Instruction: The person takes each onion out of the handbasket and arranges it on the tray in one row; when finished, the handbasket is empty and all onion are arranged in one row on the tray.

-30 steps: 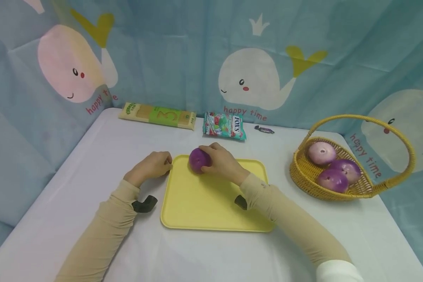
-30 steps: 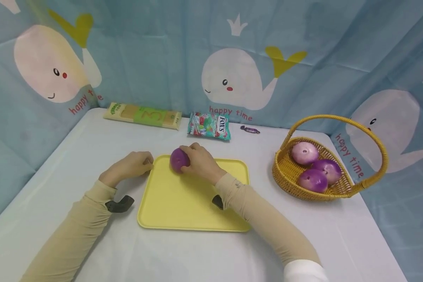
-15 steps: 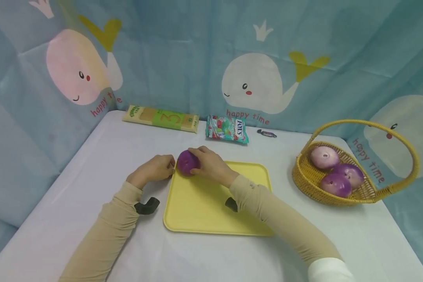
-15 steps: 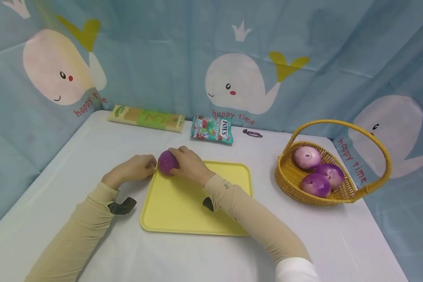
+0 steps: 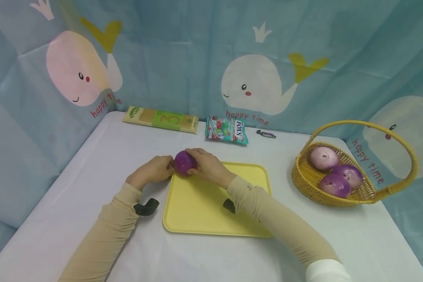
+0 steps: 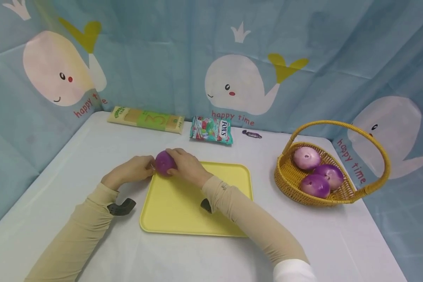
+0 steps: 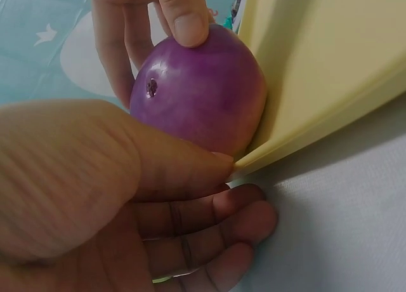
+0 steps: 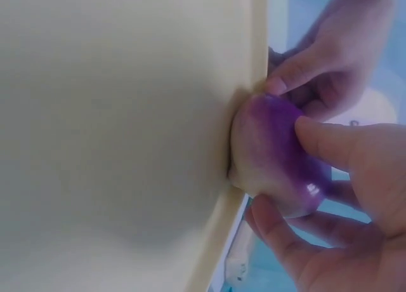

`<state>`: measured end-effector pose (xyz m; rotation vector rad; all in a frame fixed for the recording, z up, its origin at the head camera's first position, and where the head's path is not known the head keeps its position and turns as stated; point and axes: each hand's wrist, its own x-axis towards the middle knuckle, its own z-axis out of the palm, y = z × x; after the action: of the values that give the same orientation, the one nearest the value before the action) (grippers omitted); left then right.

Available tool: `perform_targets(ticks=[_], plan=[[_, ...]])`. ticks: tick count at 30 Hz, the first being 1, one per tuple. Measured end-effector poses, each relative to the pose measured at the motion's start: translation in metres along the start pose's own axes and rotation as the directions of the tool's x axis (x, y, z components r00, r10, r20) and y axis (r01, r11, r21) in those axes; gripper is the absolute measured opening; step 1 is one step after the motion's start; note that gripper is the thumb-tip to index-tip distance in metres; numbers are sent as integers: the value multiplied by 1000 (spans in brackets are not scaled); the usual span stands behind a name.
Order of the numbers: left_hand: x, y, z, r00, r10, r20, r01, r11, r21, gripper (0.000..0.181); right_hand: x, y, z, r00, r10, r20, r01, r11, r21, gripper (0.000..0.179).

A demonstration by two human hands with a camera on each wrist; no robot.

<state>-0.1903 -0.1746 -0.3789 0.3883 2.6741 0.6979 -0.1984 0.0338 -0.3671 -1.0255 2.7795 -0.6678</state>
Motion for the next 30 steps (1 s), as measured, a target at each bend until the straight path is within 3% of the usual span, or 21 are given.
perform_targets(ticks=[13, 19, 25, 28, 30], plan=[[0, 0, -2, 1000, 21, -9, -21, 1000, -4, 30, 4, 1, 2, 1000, 1, 8, -1, 999, 34, 68], [1, -1, -1, 1000, 27, -11, -27, 1000, -1, 29, -5, 11, -5, 999, 42, 4, -42, 998, 46, 74], [1, -3, 0, 1000, 14, 1, -14, 1000, -17, 31, -46, 37, -35, 997, 76, -28, -75, 997, 28, 65], [1, -4, -1, 1000, 1, 14, -1, 1000, -21, 33, -77, 55, -56, 989, 104, -102, -107, 994, -26, 58], [2, -3, -2, 1000, 3, 21, -3, 1000, -18, 32, -101, 69, -73, 974, 153, -167, -166, 984, -63, 53]])
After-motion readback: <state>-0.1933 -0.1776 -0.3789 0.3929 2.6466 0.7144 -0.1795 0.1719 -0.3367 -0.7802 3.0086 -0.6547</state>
